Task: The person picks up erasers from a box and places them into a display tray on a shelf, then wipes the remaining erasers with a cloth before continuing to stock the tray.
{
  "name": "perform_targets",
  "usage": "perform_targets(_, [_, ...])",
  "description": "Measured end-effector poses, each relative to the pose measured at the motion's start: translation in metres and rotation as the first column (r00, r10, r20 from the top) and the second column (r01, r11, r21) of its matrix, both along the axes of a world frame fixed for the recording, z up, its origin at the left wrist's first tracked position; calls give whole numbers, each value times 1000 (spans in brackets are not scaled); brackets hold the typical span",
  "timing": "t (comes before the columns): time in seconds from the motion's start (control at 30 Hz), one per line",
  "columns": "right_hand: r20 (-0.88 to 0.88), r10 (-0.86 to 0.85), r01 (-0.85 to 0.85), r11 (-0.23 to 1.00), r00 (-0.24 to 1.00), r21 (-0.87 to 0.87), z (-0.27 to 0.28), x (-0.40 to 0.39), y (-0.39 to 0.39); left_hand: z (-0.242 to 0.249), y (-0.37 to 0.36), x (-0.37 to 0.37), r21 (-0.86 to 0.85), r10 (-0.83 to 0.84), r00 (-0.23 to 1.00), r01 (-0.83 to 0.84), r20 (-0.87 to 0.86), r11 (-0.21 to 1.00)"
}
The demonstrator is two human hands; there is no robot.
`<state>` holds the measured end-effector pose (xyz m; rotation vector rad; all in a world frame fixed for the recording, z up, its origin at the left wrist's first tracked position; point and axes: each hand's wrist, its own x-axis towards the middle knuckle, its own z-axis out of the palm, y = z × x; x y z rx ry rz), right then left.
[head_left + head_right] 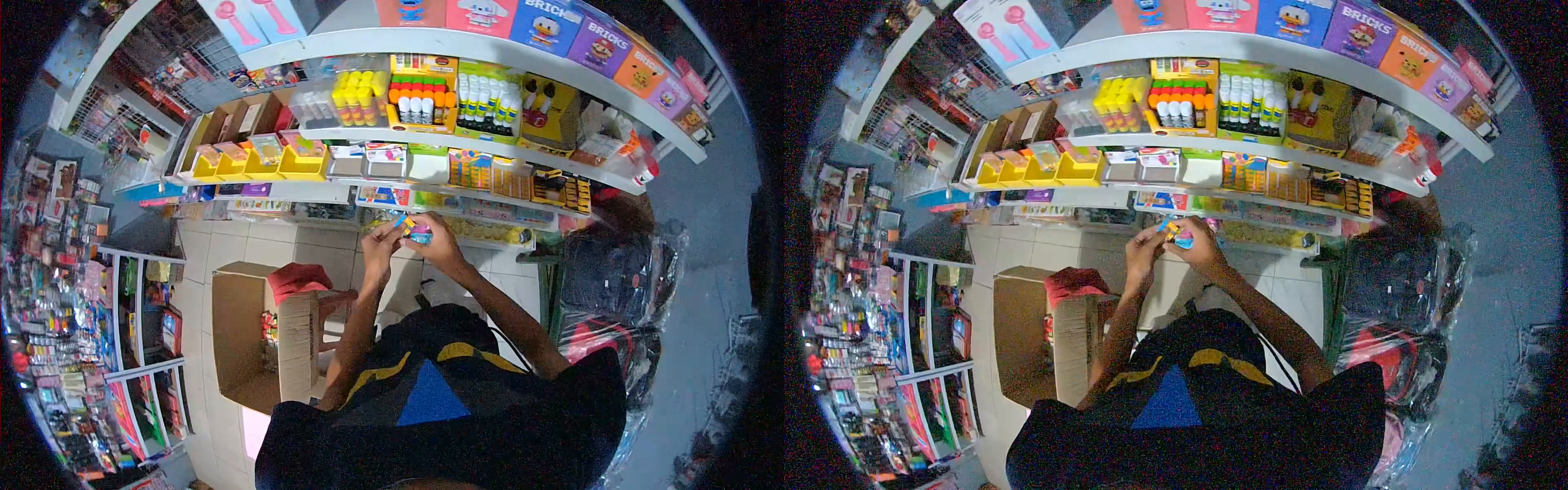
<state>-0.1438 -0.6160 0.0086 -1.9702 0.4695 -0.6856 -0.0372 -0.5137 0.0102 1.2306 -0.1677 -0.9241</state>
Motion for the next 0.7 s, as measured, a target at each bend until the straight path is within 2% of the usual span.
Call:
perform_targets(0.07, [-78, -65, 58, 995, 995, -83, -2, -10, -5, -16, -8, -7, -28, -18, 999, 19, 47, 999])
perform_targets(0.17, [-158, -60, 49, 996, 986, -69, -9, -18, -14, -30, -19, -18, -45, -19, 999, 20, 32, 999])
perform_targets(0.27, [-120, -20, 20, 1000, 993, -4, -33, -23, -27, -37, -28, -23, 7, -28, 1000, 28, -4, 1000])
perform_targets(0.37, [-128, 127, -133, 990, 984, -37, -38, -27, -50, -42, -35, -29, 5, 8, 1000, -8, -25, 1000])
perform_targets(0.47, [-124, 184, -203, 964, 975, -170, -32, -27, -67, -56, -47, -27, 49, 16, 999, -14, -36, 999])
perform_targets(0.6, [-158, 221, -248, 951, 962, -183, -40, -21, -83, -53, -59, -26, 100, 35, 999, -37, 15, 994])
perform_targets(0.7, [-155, 265, -293, 934, 952, -203, -41, -18, -91, -48, -63, -20, 77, -23, 998, 18, 61, 997])
